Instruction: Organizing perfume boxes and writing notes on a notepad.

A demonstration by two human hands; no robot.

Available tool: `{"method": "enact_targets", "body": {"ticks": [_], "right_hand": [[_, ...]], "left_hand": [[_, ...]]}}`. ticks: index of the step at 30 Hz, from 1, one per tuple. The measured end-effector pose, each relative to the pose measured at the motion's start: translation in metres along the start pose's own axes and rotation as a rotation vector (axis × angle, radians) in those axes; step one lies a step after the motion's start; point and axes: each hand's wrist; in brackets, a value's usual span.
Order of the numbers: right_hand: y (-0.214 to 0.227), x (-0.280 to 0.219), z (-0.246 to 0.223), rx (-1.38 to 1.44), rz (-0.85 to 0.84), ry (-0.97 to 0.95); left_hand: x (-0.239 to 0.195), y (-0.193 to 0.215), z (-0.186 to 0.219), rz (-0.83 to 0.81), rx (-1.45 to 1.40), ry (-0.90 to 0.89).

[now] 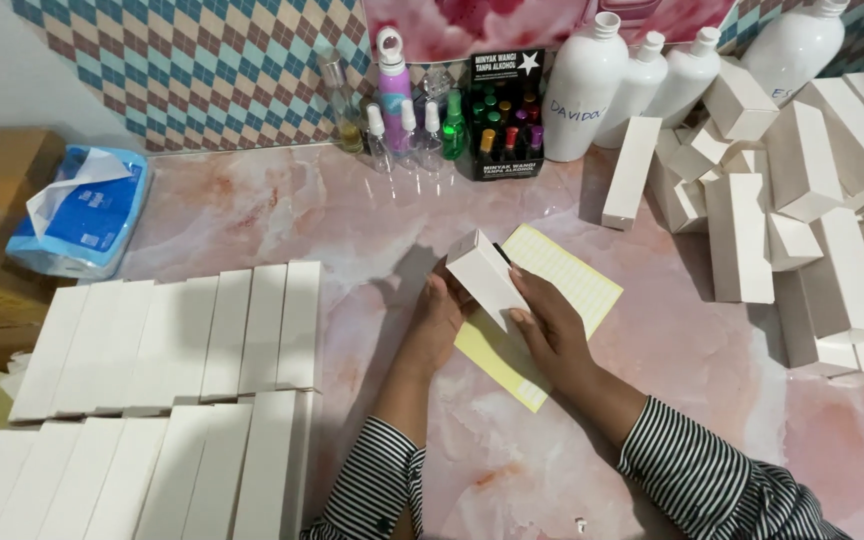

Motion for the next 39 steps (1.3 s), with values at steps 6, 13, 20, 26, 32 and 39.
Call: {"method": "enact_targets", "body": {"ticks": [6,13,20,26,32,39], "right_hand": [[-0.006,0.0,0.0,-0.204,-0.01,0.124],[0.001,-0.004,0.005,-0.209,0.018,-0.032],[0.005,-0.014,0.008,0.001,0.252,-0.43],[0.015,-0.031,0.01,0.115,0.353,-0.54],[0.022,-0.047,-0.024,0.066,0.352,-0.478],[0.027,-0.07,-0.045,0.024,0.33,-0.403]], "left_hand": [[-0.006,0.006,-0.001,0.174,0.028,-0.182],[-0.025,-0.017,0.011,0.345,-0.003,-0.29],[-0.038,-0.01,-0.005,0.416,0.021,-0.385],[-0.059,-0.007,-0.03,0.506,0.346,-0.434],[-0.091,-0.005,-0.056,0.613,0.553,-0.377],[-0.14,-0.032,-0.054,0.506,0.645,-0.254]]}}
Point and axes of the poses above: each hand's wrist, its own x-axis towards the middle knuckle, its own y-axis out of the back of the hand, z = x × y, and after that the axes turned 12 degrees about y, right-handed
